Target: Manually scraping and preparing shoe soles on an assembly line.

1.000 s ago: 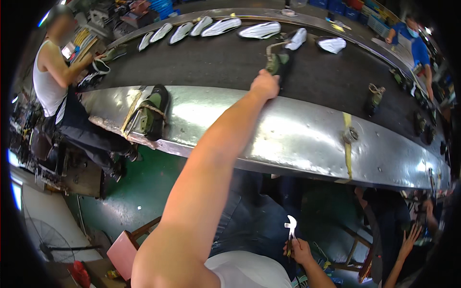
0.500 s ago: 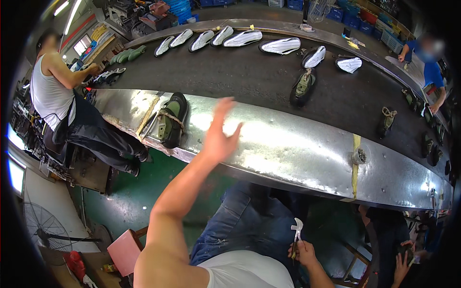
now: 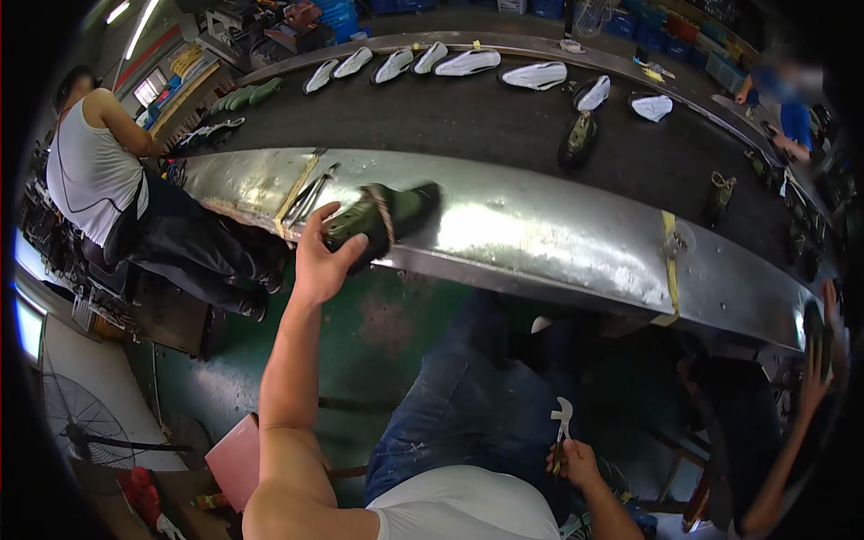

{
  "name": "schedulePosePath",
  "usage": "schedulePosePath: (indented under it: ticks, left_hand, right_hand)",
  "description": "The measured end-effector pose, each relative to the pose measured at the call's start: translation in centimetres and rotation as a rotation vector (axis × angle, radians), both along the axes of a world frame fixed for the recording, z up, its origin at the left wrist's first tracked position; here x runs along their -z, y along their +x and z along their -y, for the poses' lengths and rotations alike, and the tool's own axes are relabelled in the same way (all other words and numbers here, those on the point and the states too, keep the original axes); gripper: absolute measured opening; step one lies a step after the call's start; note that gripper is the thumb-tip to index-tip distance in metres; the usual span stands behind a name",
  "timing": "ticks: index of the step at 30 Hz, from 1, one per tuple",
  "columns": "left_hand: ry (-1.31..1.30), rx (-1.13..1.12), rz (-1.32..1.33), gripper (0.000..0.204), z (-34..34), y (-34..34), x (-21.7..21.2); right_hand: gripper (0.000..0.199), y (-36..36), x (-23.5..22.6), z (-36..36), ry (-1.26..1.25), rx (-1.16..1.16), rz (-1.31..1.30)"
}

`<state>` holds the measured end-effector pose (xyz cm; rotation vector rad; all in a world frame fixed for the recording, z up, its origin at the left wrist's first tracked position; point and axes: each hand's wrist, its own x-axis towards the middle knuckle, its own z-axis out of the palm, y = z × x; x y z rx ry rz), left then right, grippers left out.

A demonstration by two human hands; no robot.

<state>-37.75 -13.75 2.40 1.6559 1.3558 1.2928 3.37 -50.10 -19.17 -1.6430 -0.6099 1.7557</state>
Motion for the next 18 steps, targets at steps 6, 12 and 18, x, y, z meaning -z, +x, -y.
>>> schedulePosePath:
  ticks: [6, 12, 18]
  left_hand:
    - [-0.25, 0.645, 0.032, 0.038, 7.2, 4.5, -4.3]
    - [-0.717, 0.918, -0.605, 0.045, 9.1, 14.6, 5.8]
    - [-1.15, 1.101, 0.521, 0.07, 10.1, 14.3, 16.6]
  right_hand:
    - [0.045, -1.2, 0.0, 2.8, 0.127, 0.12, 0.022]
    - [0.037, -1.7, -0.5, 2.1, 0.155, 0.142, 0.065]
    - [0.03, -2.2, -2.4, 3.0, 0.221, 0.044, 0.301]
